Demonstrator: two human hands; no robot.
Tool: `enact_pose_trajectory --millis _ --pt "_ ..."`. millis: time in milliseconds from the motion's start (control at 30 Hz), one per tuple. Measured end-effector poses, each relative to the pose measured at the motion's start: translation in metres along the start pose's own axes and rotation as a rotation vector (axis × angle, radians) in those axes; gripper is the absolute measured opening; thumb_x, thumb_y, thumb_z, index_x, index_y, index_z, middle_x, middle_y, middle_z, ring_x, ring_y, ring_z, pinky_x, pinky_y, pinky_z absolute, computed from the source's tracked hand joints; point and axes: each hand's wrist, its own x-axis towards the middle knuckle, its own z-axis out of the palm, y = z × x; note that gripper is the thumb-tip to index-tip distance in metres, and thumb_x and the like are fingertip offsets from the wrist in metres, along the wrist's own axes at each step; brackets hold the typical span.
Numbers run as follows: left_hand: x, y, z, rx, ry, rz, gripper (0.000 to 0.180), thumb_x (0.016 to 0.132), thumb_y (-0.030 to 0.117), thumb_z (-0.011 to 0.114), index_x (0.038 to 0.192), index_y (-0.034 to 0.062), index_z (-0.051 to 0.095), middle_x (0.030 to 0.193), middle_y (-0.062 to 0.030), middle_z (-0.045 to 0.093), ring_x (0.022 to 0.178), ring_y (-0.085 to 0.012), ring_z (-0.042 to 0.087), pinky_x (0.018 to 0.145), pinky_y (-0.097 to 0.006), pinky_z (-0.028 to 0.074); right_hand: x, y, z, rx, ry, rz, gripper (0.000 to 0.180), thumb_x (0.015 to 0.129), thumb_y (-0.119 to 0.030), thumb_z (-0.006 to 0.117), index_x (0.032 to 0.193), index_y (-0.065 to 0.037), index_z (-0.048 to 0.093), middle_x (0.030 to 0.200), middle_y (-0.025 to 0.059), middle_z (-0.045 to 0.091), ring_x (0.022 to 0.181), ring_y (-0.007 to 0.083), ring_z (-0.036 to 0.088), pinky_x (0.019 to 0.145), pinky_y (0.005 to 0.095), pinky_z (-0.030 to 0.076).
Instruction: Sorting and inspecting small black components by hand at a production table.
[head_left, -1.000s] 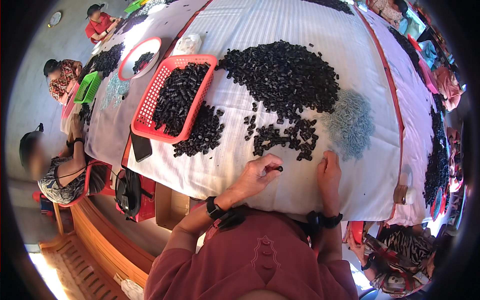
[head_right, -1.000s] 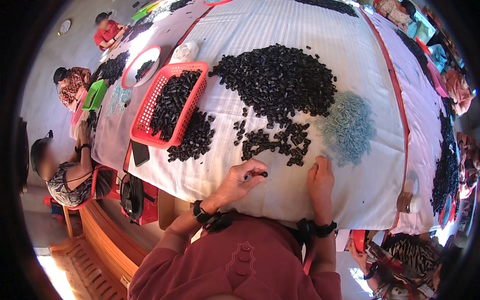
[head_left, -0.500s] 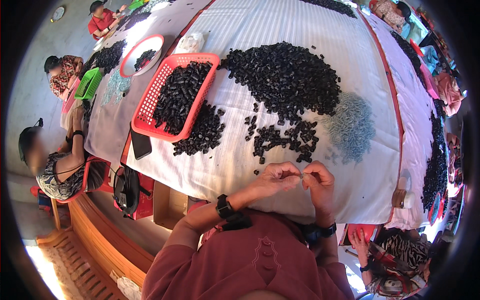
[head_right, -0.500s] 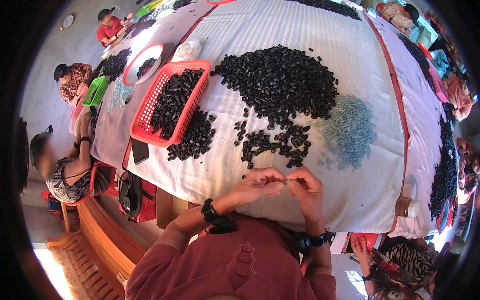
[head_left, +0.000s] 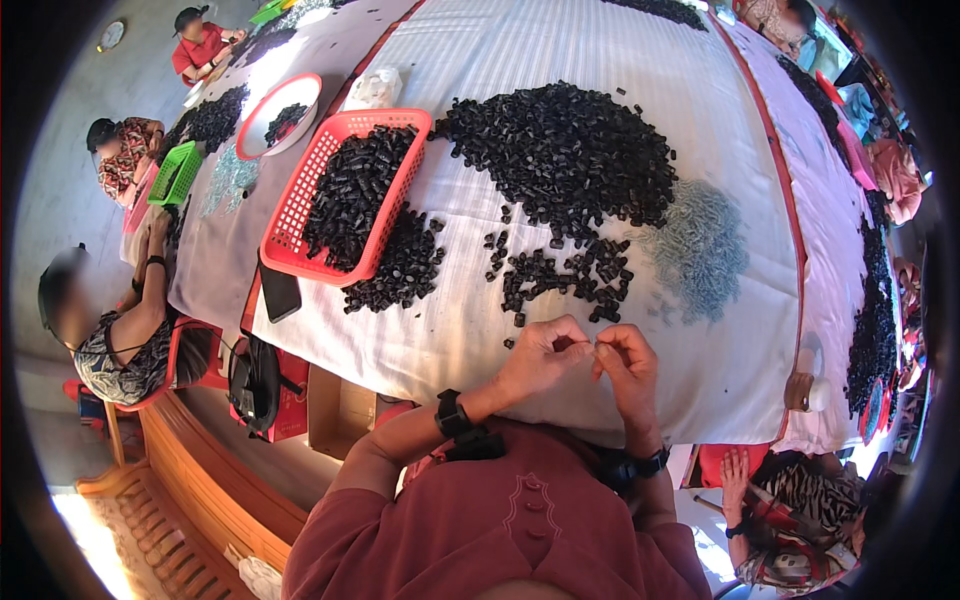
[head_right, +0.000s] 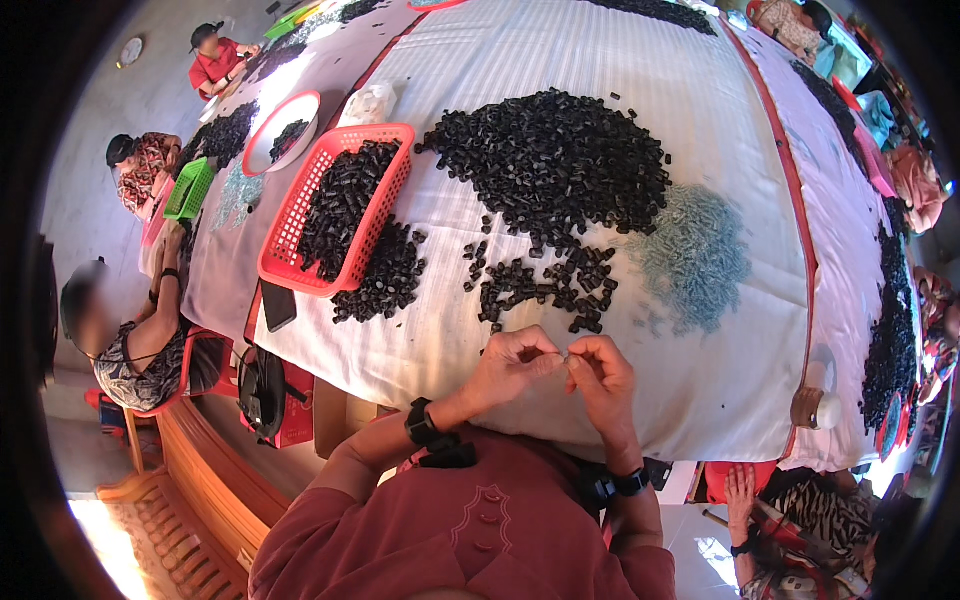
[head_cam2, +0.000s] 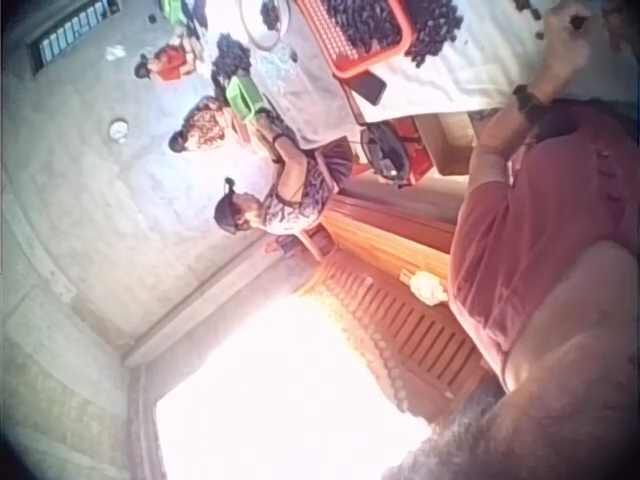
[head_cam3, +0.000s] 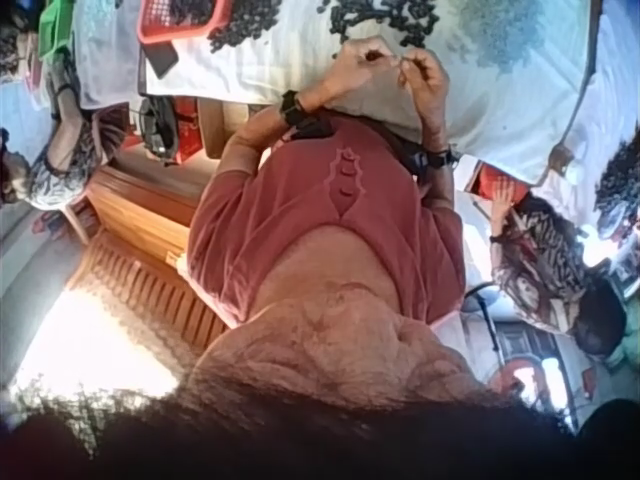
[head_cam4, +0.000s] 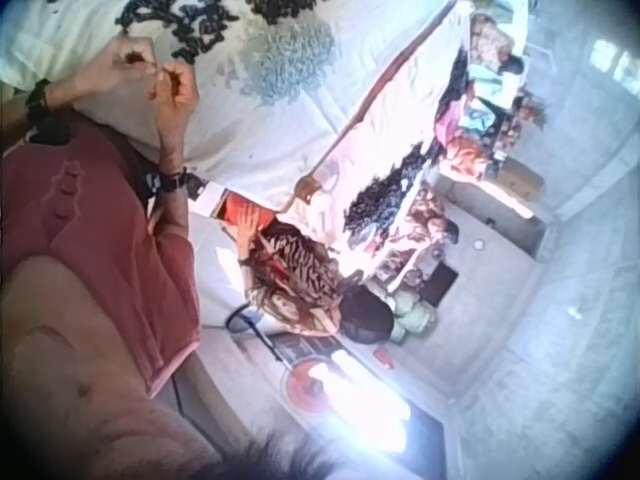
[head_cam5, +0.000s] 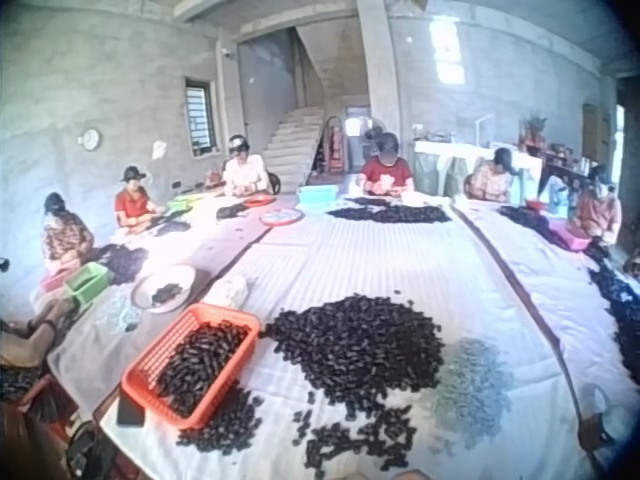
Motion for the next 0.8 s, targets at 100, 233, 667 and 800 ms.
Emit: enact_pose_trajectory --millis 100,233,667,800 --pt "0.001 -0.007 0.0 -0.207 0.012 -0.071 0.005 0.085 0.007 0.063 0.084 0.0024 0.06 0.068 0.0019 0.056 0.061 -0.0039 0.049 0.055 -0.02 0.04 0.002 0.015 -0.009 0.03 0.045 -0.01 0.01 0.087 -0.001 0.052 0.096 -0.001 0.054 0.081 0.0018 0.053 0.061 0.0077 0.051 0.054 0.0212 0.043" --pt "-0.001 -0.003 -0.007 -0.372 -0.041 -0.171 0.007 0.086 0.01 0.063 0.086 0.003 0.062 0.069 0.0008 0.057 0.063 -0.005 0.052 0.057 -0.021 0.043 0.008 0.006 -0.019 -0.41 0.29 -0.151 0.014 0.084 0.0 0.055 0.098 -0.001 0.054 0.086 0.0014 0.054 0.071 0.0067 0.052 0.061 0.022 0.044" --pt "-0.01 0.0 -0.012 -0.258 -0.097 -0.227 0.009 0.085 0.009 0.064 0.09 0.0019 0.062 0.076 0.0012 0.059 0.069 -0.0041 0.052 0.062 -0.02 0.045 0.001 -0.013 0.011 -0.074 -0.123 0.016 0.008 0.088 -0.008 0.057 0.089 0.0 0.056 0.072 0.0005 0.055 0.057 0.0047 0.049 0.05 0.0193 0.041" --pt "-0.01 -0.004 -0.008 -0.221 -0.048 -0.104 0.011 0.085 0.009 0.064 0.093 0.0024 0.063 0.079 0.0006 0.061 0.071 -0.0042 0.053 0.064 -0.02 0.045 0.003 -0.012 0.011 -0.1 -0.113 0.043 0.008 0.087 -0.007 0.057 0.088 0.0 0.056 0.072 0.0005 0.055 0.056 0.0048 0.048 0.049 0.0194 0.041"
